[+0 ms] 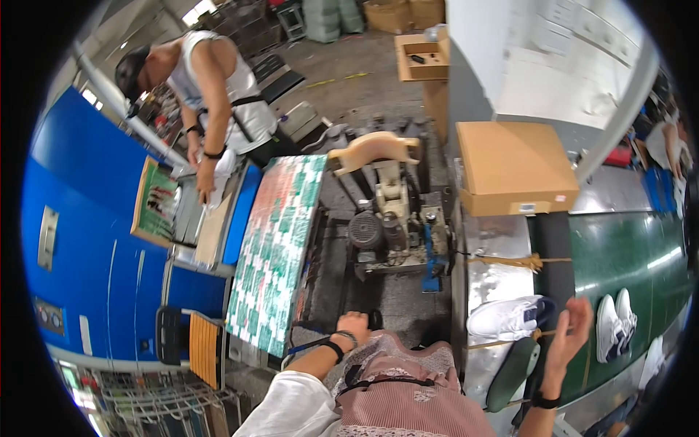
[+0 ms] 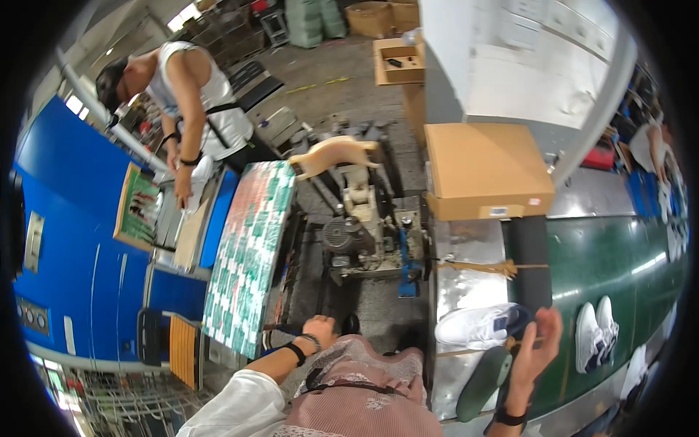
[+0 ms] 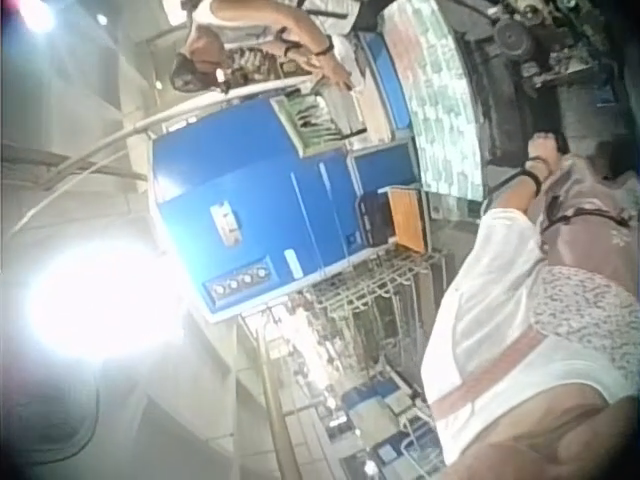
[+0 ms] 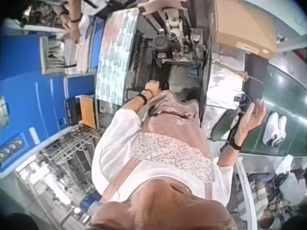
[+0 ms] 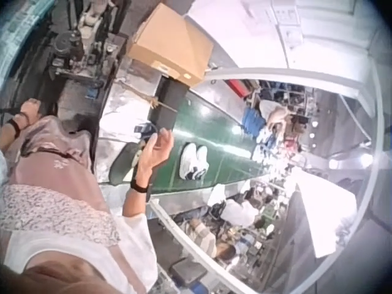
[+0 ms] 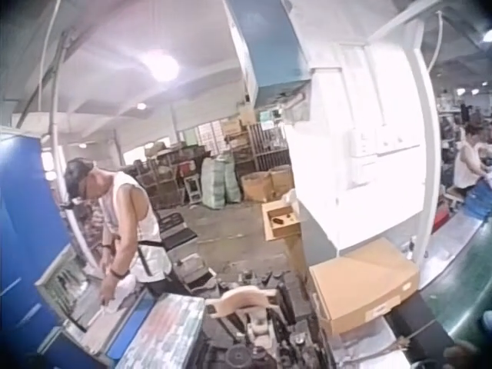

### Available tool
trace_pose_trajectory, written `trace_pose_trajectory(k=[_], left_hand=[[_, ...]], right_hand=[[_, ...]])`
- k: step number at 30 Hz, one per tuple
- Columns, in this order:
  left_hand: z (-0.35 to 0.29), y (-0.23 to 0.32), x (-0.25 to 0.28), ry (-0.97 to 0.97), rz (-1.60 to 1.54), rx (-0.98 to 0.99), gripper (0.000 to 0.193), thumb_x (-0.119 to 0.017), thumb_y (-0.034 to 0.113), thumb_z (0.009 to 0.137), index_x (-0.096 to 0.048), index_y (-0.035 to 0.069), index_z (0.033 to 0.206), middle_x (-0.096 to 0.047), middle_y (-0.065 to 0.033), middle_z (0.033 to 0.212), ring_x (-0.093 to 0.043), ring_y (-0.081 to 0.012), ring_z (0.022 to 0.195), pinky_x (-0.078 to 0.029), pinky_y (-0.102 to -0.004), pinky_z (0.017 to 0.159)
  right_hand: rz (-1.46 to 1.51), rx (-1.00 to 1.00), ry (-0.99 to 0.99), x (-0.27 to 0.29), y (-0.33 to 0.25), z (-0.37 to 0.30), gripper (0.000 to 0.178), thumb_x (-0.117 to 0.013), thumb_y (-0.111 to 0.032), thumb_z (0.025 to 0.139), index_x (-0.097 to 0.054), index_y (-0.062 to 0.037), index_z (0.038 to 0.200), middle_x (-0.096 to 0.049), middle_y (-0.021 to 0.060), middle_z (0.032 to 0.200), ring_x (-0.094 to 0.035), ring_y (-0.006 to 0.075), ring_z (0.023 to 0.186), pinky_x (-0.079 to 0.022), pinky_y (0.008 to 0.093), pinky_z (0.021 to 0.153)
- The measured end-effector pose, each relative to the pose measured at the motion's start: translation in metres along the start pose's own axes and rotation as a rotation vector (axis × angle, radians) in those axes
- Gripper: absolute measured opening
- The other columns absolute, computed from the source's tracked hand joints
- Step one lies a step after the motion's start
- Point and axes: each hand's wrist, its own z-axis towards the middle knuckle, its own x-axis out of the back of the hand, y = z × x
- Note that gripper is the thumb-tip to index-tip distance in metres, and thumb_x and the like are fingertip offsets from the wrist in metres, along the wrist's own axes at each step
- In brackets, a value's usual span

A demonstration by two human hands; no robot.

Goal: Organizing shoe lasts and preparing shoes for processing on an assembly line.

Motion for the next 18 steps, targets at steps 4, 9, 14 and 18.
trace_pose_trajectory(k=[4,9,14,18], left_hand=[[-0.043,-0.102,-0.011,-0.109,0.167,0.094,0.047,-0.067,0.037,0.086,-0.065,0.003,0.119,-0.065,-0.0167,0.123,-0.055,-0.0321,0.125,-0.043,-0.0476,0.103],[-0.075,-0.181,-0.02,0.18,0.02,0.155,0.049,-0.073,0.032,0.081,-0.063,0.002,0.118,-0.061,-0.0188,0.124,-0.054,-0.0347,0.122,-0.046,-0.0476,0.099],[-0.065,-0.217,0.013,0.337,-0.132,0.328,0.057,-0.079,0.034,0.074,-0.057,0.002,0.116,-0.059,-0.0188,0.115,-0.055,-0.0353,0.111,-0.049,-0.0493,0.089],[-0.067,-0.258,0.011,0.2,-0.181,0.377,0.066,-0.081,0.041,0.075,-0.054,0.004,0.122,-0.058,-0.017,0.115,-0.055,-0.0346,0.113,-0.05,-0.0503,0.089]], right_hand=[[0.2,0.627,-0.105,-0.051,-0.149,0.057,0.05,-0.052,-0.013,0.1,-0.044,0.0053,0.146,-0.062,0.016,0.126,-0.06,0.0231,0.113,-0.045,0.0367,0.103],[0.379,0.997,-0.244,-0.124,-0.26,0.05,0.054,-0.049,-0.028,0.1,-0.046,0.0072,0.141,-0.063,0.0206,0.124,-0.061,0.0253,0.112,-0.046,0.0349,0.099],[0.359,0.994,-0.231,-0.202,-0.322,0.015,0.055,-0.051,-0.028,0.1,-0.043,0.0059,0.142,-0.063,0.0205,0.124,-0.061,0.0259,0.11,-0.047,0.0351,0.096],[0.357,1.029,-0.238,-0.27,-0.367,-0.001,0.056,-0.052,-0.029,0.099,-0.04,0.0048,0.143,-0.063,0.0205,0.123,-0.062,0.0264,0.108,-0.048,0.0353,0.094]])
